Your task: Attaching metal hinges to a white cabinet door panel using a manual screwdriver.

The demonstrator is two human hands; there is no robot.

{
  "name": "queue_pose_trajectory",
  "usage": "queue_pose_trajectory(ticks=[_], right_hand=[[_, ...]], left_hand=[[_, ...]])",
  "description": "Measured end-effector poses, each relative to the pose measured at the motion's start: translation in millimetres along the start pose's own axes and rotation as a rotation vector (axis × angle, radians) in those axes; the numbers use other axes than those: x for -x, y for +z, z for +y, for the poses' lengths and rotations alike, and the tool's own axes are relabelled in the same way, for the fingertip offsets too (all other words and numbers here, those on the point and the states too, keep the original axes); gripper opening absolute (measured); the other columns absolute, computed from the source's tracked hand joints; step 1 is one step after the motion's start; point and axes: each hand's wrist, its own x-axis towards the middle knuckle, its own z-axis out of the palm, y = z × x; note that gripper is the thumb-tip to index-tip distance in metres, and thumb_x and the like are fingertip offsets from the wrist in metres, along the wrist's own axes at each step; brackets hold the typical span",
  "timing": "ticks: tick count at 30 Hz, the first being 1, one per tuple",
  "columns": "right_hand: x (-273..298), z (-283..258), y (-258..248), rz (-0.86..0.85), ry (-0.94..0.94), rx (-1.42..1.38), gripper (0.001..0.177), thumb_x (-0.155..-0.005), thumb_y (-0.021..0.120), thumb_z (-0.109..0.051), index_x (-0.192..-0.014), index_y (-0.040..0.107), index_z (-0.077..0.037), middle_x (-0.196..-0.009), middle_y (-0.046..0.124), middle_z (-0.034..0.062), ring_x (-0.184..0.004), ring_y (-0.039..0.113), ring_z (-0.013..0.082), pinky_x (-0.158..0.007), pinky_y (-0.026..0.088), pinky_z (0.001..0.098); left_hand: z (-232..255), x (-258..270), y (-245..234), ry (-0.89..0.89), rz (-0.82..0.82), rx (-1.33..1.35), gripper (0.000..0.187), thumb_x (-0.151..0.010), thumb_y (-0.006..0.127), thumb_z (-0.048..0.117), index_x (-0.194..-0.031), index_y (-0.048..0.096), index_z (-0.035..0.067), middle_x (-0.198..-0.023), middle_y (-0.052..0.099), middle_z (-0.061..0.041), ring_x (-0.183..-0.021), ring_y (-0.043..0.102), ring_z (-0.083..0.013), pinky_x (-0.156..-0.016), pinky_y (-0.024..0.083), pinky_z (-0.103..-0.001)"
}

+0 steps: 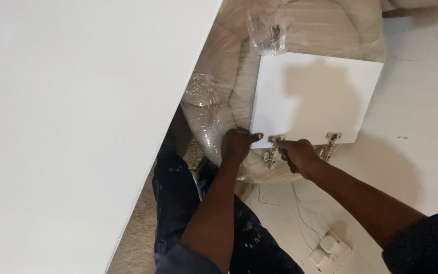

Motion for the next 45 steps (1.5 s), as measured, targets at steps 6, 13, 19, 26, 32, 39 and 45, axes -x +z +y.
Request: queue_pose_trajectory(ticks=[6, 13, 19, 26, 32, 39, 45], right_hand=[[27.9, 0.7, -5.0, 0.160, -0.858, 1.734, 0.023, -0.100, 0.056, -0.022, -0.116, 0.062, -0.007, -0.090, 0.069, 0.0094, -0.087, 0.075, 0.0228, -0.067, 0.063, 0.0346], [4.9, 13.4, 9.3, 0.092, -0.150, 0.120, 0.030, -0.091, 0.071, -0.025, -0.083, 0.063, 0.003, -0.063, 0.054, 0.0104, -0.047, 0.048, 0.0189, -0.039, 0.036, 0.0340], [42.0, -3.0, 7.8, 0.101, -0.320, 0.779, 0.058, -0.089, 0.073, -0.046, -0.125, 0.060, -0.002, -0.112, 0.071, 0.0246, -0.111, 0.071, 0.0409, -0.086, 0.058, 0.0532], [28.8, 1.4, 2.0, 0.072, -0.724, 1.485, 0.043, -0.102, 0.045, -0.032, -0.128, 0.056, 0.001, -0.099, 0.071, 0.0179, -0.097, 0.075, 0.0330, -0.080, 0.063, 0.0481], [-20.9, 21.7, -3.2, 0.048, -0.303, 0.683, 0.045, -0.098, 0.056, -0.041, -0.102, 0.066, 0.003, -0.077, 0.068, 0.0168, -0.063, 0.065, 0.0279, -0.059, 0.052, 0.0387], [-0.2, 24.0, -4.6, 0.107, -0.888, 1.679, 0.039, -0.101, 0.052, -0.026, -0.130, 0.053, 0.000, -0.099, 0.066, 0.0161, -0.093, 0.075, 0.0319, -0.076, 0.064, 0.0456], [-7.5, 11.1, 14.4, 0.071, -0.116, -0.079, 0.030, -0.088, 0.073, -0.026, -0.078, 0.064, 0.001, -0.056, 0.046, 0.0055, -0.038, 0.040, 0.0135, -0.037, 0.029, 0.0286]], left_hand=[[3.3, 6.6, -0.6, -0.006, 0.004, -0.033, 0.031, -0.079, 0.089, 0.034, -0.077, 0.070, 0.010, -0.068, 0.064, -0.005, -0.067, 0.060, -0.0179, -0.063, 0.048, -0.031], [21.7, 24.7, -3.8, 0.046, 0.012, -0.064, 0.040, -0.080, 0.089, 0.030, -0.063, 0.057, 0.011, -0.059, 0.051, -0.001, -0.064, 0.046, -0.0143, -0.060, 0.043, -0.031], [10.1, 13.3, -4.1, 0.088, 0.004, 0.013, 0.039, -0.078, 0.088, 0.022, -0.057, 0.056, 0.012, -0.053, 0.055, -0.004, -0.056, 0.050, -0.0167, -0.057, 0.042, -0.029], [2.3, 5.6, 0.5, 0.051, 0.027, -0.004, 0.038, -0.077, 0.089, 0.026, -0.058, 0.058, 0.013, -0.055, 0.057, -0.003, -0.056, 0.052, -0.0166, -0.056, 0.043, -0.031], [1.8, 0.8, 3.9, 0.030, 0.022, -0.032, 0.036, -0.076, 0.090, 0.027, -0.061, 0.061, 0.012, -0.058, 0.060, -0.004, -0.058, 0.055, -0.0171, -0.057, 0.045, -0.032], [5.5, 8.9, -2.9, 0.048, 0.021, -0.057, 0.034, -0.076, 0.088, 0.028, -0.062, 0.062, 0.011, -0.060, 0.060, -0.008, -0.061, 0.058, -0.0212, -0.060, 0.046, -0.035], [5.5, 10.0, -0.4, 0.016, 0.035, -0.103, 0.035, -0.077, 0.088, 0.036, -0.064, 0.064, 0.013, -0.061, 0.062, -0.006, -0.061, 0.060, -0.0191, -0.059, 0.047, -0.034]])
